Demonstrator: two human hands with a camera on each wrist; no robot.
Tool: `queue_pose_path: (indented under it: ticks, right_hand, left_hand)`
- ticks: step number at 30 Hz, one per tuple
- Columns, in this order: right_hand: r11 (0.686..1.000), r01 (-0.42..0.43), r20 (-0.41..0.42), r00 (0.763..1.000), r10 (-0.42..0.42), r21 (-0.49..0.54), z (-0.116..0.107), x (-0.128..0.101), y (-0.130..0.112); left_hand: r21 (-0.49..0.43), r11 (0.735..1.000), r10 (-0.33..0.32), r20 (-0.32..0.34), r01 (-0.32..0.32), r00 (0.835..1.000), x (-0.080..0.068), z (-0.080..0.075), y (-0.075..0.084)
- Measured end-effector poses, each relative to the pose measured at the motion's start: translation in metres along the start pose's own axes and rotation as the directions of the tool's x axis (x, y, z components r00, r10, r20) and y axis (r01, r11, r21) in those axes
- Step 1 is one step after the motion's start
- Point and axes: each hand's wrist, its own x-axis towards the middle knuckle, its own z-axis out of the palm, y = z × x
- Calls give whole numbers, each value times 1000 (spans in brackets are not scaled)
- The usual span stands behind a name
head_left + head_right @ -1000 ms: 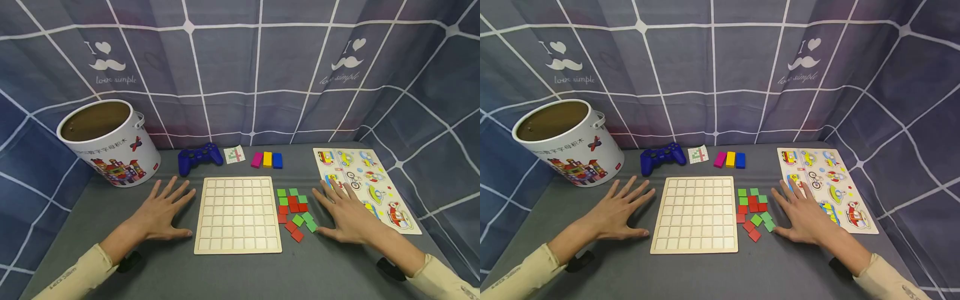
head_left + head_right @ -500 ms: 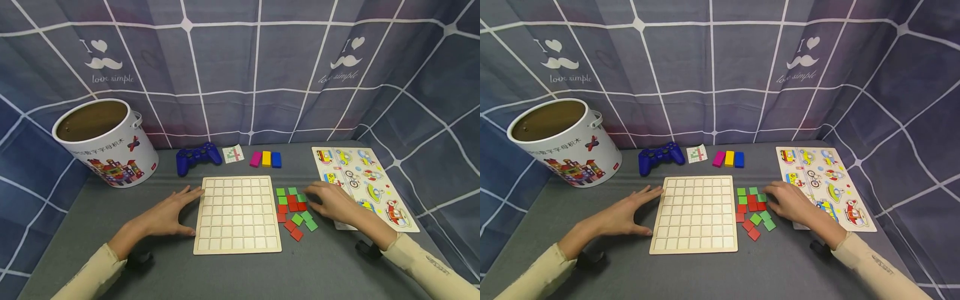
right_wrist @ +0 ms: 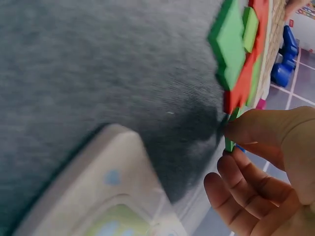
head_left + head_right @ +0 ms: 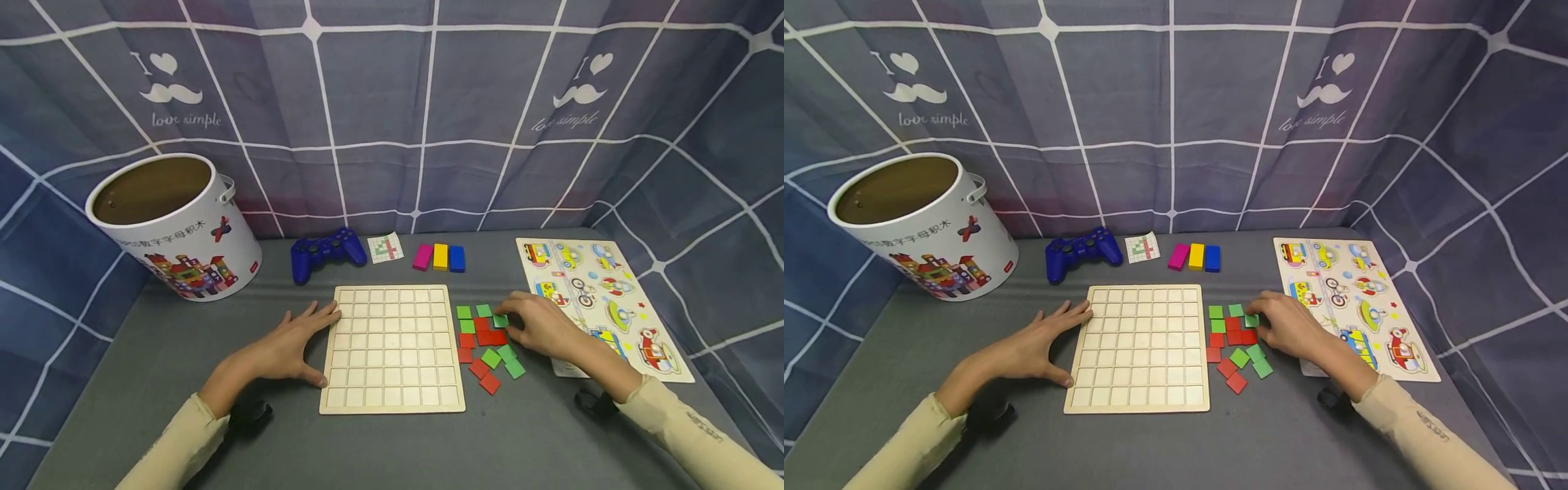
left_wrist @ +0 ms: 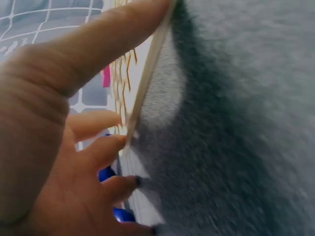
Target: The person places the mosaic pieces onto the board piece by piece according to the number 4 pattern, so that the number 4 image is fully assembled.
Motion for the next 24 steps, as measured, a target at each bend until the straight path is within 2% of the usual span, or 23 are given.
queue_pose_path:
  ticks: [8, 13, 24]
  right_hand:
    - [1000, -3, -38, 999, 3, 14, -4, 16, -13]
    - [1000, 14, -38, 999, -13, 21, 5, 34, -30]
    - [996, 49, -19, 999, -48, 68, 17, 79, -54]
  left_hand:
    - [-28, 1000, 14, 1, -14, 1000, 3, 5, -2]
    - [-67, 998, 17, 0, -17, 1000, 2, 7, -4]
    - [-73, 997, 23, -13, -24, 1000, 7, 5, -7]
